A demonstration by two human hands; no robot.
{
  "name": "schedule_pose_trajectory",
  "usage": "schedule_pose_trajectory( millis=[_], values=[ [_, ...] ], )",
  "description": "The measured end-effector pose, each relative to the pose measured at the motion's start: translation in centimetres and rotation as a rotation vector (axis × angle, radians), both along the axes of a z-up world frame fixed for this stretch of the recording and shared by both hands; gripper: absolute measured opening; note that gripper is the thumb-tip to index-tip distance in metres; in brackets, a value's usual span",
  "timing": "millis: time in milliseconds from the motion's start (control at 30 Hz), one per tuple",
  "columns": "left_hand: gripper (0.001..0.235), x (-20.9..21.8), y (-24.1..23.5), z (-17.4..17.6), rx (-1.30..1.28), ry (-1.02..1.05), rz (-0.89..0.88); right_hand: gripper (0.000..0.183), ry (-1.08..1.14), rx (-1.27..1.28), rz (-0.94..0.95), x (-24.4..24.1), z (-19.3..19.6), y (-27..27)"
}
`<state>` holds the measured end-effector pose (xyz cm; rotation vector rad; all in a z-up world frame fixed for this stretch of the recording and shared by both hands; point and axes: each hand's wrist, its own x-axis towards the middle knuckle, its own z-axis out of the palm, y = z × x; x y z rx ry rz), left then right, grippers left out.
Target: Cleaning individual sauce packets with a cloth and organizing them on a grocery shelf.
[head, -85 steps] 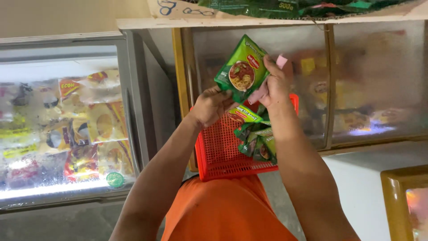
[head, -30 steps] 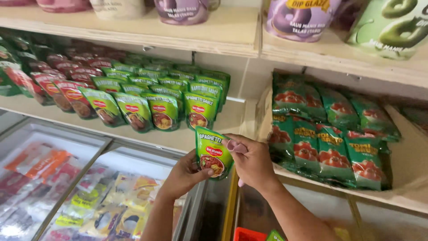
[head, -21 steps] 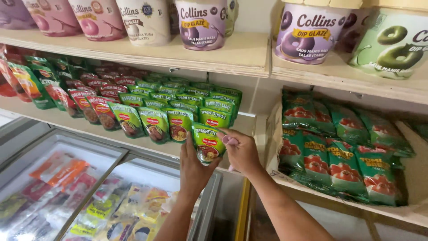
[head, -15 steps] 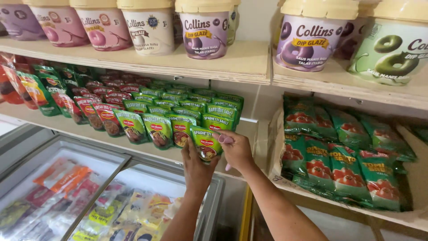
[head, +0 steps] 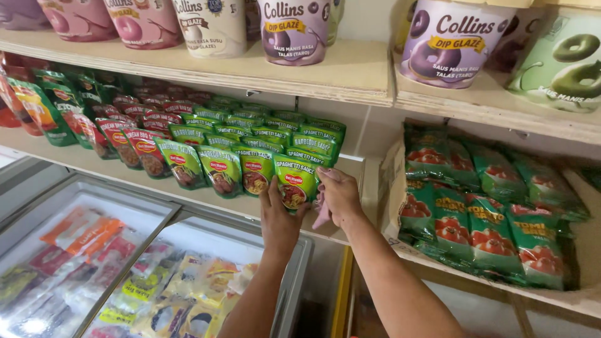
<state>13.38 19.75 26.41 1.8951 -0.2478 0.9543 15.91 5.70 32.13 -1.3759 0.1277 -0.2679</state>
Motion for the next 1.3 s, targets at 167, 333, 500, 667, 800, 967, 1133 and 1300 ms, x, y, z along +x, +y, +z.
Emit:
schedule_pose_trajectory(
  millis=[167, 333, 500, 667, 800, 967, 1133, 1300],
  values=[
    [0.101, -0.1, 0.2, 0.2, -0.018, 0.023, -0.008, 0.024, 0.024, 0.001, -0.015, 0.2, -0.8, 0.0],
    [0.104, -0.3, 0.2, -0.4, 0.006, 0.003, -0.029, 0.029, -0.073, -0.102, -0.090, -1.0, -0.9, 0.9],
    [0.107, -0.2, -0.1, -1.7, 0.069, -0.056, -0.008, 0.033, -0.275, -0.229, -0.176, -3.1, -1.3, 1.2],
    [0.110, -0.7, -0.1, -2.6, 0.074, -0.033, -0.013, 0.027, -0.632, -0.494, -0.276, -8.2, -0.9, 1.9],
    [0.108, -1.3, 0.0, -2.5, 0.066, -0.033, -0.021, 0.027, -0.798, -0.718, -0.295, -11.9, -1.5, 2.1],
    [0.105, -2.6, -0.4, -1.9, 0.095, -0.080, 0.003, 0.028, -0.776, -0.696, -0.195, -15.0, -4.6, 0.9],
    [0.082, -6.4, -2.4, -4.1, 0.149, -0.209, 0.109, 0.028, -0.737, -0.710, -0.147, -19.1, -7.3, -1.5],
    [0.048, -11.1, -5.6, -11.9, 0.217, -0.245, -0.224, 0.030, -0.489, -0.763, -0.170, -21.7, -15.4, -6.8]
  ],
)
